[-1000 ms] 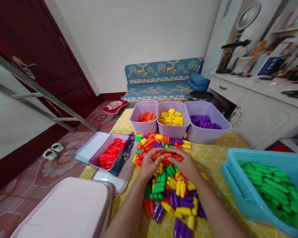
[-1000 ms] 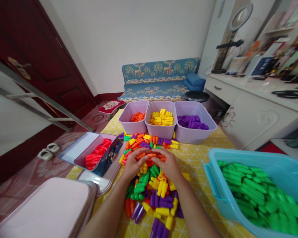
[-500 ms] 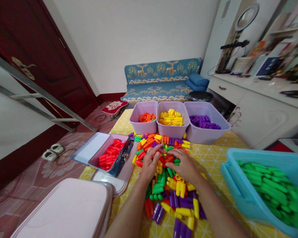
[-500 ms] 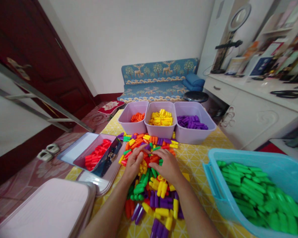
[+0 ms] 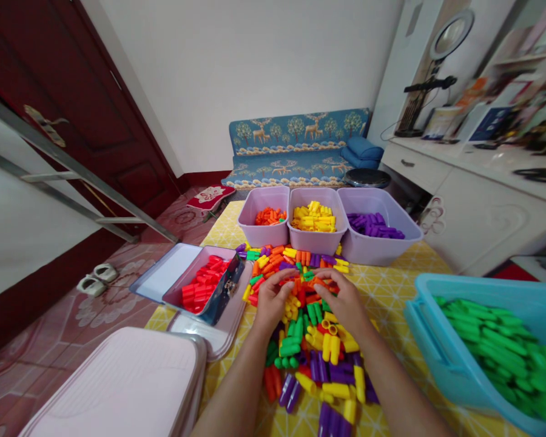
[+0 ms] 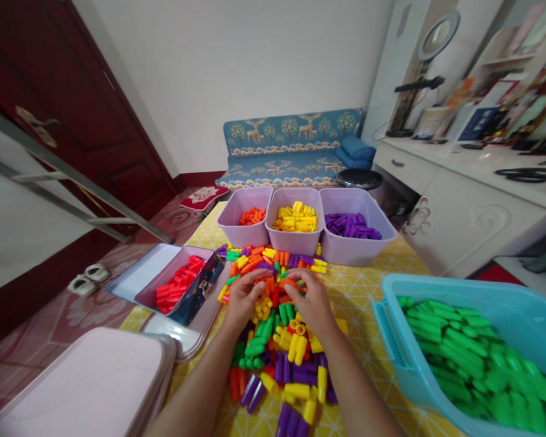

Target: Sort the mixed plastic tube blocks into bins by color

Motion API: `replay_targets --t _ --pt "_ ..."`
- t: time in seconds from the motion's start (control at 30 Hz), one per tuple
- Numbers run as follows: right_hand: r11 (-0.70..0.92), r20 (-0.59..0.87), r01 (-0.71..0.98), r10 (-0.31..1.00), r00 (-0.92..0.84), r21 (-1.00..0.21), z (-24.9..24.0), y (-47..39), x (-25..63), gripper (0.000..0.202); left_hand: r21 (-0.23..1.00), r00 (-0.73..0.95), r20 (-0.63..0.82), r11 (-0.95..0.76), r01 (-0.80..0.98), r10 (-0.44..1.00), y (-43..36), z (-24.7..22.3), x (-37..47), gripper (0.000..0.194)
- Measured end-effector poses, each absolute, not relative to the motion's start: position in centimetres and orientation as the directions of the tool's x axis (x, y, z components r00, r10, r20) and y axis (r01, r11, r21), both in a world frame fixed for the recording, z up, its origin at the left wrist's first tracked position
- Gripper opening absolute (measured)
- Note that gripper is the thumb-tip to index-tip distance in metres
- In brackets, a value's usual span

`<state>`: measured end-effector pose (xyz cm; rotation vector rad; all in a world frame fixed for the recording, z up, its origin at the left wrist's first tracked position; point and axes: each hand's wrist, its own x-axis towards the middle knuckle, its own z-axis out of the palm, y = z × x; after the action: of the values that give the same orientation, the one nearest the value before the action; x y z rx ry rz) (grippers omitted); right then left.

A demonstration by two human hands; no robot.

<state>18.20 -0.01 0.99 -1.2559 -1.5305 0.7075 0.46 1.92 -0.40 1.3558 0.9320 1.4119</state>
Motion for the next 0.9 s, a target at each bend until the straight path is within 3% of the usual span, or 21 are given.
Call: replay_targets --t 0.13,0.2,0.5,0.63,0.77,0.9 --pt "0.234 0.231 0.137 0.972 -0.033 -0.963 1.9 -0.6 17.8 0.016 0.946 0.054 0.264 -0.248 -0.211 0.963 1.8 -0.4 0.4 0.024" --pt "0.201 0.196 0.100 0.979 -0.061 -0.974 2.0 -0.7 17.6 0.017 0.939 0.056 0.244 -0.221 -0.264 0.968 1.7 -0.4 0.4 0.024" --pt "0.190 0.171 0.213 0.980 -0.101 -0.958 1.4 -0.4 17.2 0.034 0.933 0.030 0.216 -0.198 -0.301 0.976 1.7 -0.4 0.5 0.030" --pt "0.190 0.187 0.180 0.982 -0.037 -0.965 1.2 -0.4 17.0 0.029 0.958 0.057 0.200 -0.183 -0.219 0.978 1.3 0.0 0.7 0.032" --pt "0.317 0.338 0.245 0.940 0.050 -0.916 1.4 -0.4 16.8 0.021 0.982 0.203 0.123 -0.091 -0.163 0.971 0.8 0.1 1.1 0.041" --pt "0.327 0.388 0.314 0.908 0.158 -0.891 1.4 -0.3 16.8 0.021 0.978 0.242 0.175 -0.140 -0.156 0.954 0.9 -0.2 1.3 0.048"
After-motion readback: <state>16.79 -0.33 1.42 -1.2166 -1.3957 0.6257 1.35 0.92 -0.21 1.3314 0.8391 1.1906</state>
